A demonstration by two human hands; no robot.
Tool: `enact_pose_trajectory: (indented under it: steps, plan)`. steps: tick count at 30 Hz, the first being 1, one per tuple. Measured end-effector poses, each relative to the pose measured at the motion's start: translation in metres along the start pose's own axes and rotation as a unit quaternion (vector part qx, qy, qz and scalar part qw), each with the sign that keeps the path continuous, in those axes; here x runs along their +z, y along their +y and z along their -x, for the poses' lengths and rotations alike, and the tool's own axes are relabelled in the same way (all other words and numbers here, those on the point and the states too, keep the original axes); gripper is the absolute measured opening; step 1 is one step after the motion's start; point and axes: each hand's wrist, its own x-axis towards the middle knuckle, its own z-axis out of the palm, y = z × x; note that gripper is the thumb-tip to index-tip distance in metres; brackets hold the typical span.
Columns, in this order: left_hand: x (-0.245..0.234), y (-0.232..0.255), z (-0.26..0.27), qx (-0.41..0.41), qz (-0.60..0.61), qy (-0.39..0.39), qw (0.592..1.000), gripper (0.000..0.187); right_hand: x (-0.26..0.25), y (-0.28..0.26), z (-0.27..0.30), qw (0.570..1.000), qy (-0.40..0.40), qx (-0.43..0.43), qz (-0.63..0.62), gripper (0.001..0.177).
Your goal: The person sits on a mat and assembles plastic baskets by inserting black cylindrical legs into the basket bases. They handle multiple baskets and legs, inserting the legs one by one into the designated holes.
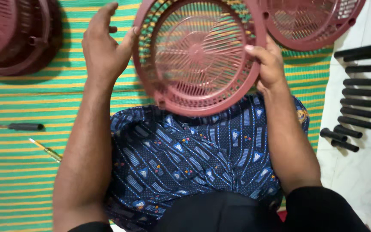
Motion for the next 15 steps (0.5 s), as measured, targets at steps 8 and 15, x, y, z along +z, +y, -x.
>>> enact_pose_trajectory:
  steps: [8, 15]
  plan:
    - [-0.015, -0.079, -0.006, -0.206, 0.020, 0.153, 0.966, 0.054, 0.007, 0.045, -0.017, 0.994, 0.066, 0.014, -0.089, 0.035]
    - [-0.034, -0.144, -0.005, -0.379, 0.141, 0.476, 0.781, 0.012, 0.045, 0.057, -0.084, 0.987, 0.054, 0.077, -0.128, 0.048]
